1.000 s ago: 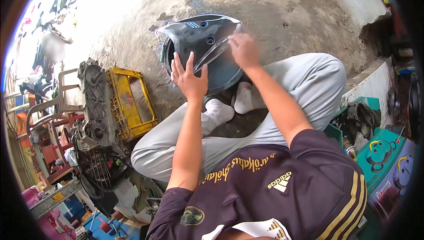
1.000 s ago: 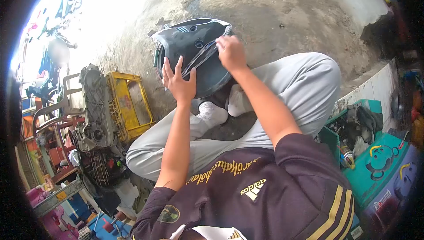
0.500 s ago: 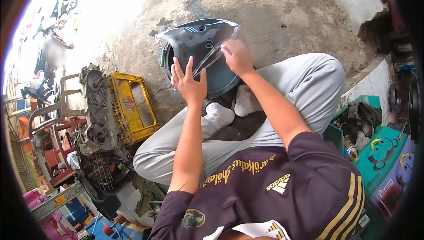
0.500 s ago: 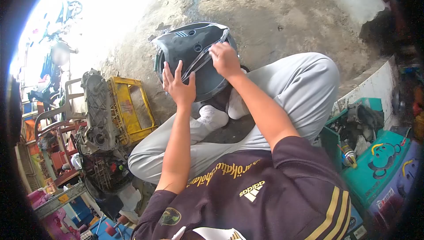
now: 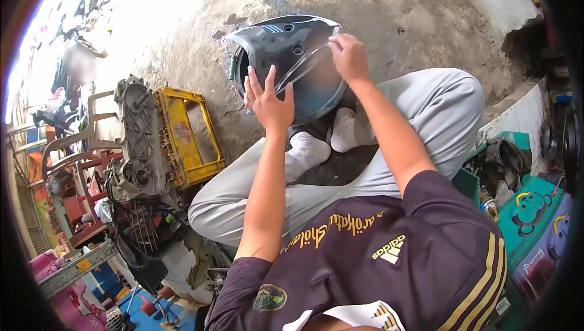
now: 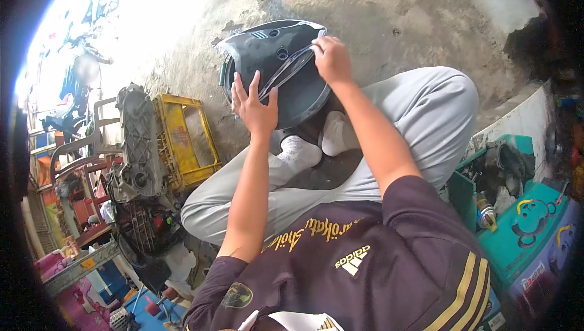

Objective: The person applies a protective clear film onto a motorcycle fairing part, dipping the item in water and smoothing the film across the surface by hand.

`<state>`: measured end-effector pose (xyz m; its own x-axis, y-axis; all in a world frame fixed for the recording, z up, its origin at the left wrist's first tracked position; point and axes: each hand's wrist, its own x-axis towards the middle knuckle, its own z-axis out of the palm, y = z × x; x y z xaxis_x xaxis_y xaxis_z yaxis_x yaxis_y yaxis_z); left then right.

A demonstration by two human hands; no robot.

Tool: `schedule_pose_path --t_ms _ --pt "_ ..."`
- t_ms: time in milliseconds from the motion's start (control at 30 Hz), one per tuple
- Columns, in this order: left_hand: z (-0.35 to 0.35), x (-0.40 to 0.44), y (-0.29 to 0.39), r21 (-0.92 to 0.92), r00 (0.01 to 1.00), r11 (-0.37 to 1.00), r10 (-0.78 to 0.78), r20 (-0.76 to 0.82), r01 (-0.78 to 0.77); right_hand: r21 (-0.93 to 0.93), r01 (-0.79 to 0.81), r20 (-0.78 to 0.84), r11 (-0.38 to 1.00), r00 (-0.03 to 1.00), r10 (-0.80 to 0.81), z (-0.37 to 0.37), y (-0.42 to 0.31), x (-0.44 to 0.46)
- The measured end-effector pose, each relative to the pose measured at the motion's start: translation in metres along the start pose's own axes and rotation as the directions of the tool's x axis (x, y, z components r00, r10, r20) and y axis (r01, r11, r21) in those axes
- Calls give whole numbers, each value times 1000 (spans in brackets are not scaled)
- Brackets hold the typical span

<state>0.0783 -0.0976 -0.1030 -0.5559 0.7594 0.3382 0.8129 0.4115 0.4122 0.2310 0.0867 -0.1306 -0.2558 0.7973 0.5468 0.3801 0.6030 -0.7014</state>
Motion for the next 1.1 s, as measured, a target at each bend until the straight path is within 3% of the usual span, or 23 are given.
schedule_pose_path --t_ms 167,267,367,400,467,600,700,867,1000,1067,1100 --pt "-2 1 3 8 1000 1000 -8 0 8 -36 20 137 999 990 -15 -3 -27 -26" --pt "-2 1 2 16 1000 1000 -4 -1 4 79 89 191 993 976 -103 0 -34 -39" --pt "-1 1 0 1 1000 1000 6 -8 -6 46 69 102 997 992 -73 -4 -18 -19" --pt "-1 1 0 1 1000 1000 2 -10 -2 22 -38 102 999 994 36 -5 -9 -11" --pt "0 0 0 -5 1000 1000 -3 -8 3 -7 -83 72 997 994 83 -7 3 4" --pt "-1 1 2 5 1000 1000 -9 -17 9 -67 39 119 997 992 -31 -1 -13 -15" --pt "0 2 3 5 1000 1000 -22 -17 22 57 103 208 993 972 -113 0 -28 -33" --pt "0 -1 -1 -27 1000 1000 5 -12 -5 -41 -16 67 999 998 19 -3 -4 -1" --pt "0 1 2 9 1000 1000 -3 7 3 -43 48 106 998 993 -43 0 -20 -15" --pt "-1 1 3 35 1000 999 -18 25 17 48 91 221 995 970 -100 -1 -32 -26" --pt "-2 0 2 33 999 999 -21 24 20 59 66 204 996 976 -77 0 -30 -24"
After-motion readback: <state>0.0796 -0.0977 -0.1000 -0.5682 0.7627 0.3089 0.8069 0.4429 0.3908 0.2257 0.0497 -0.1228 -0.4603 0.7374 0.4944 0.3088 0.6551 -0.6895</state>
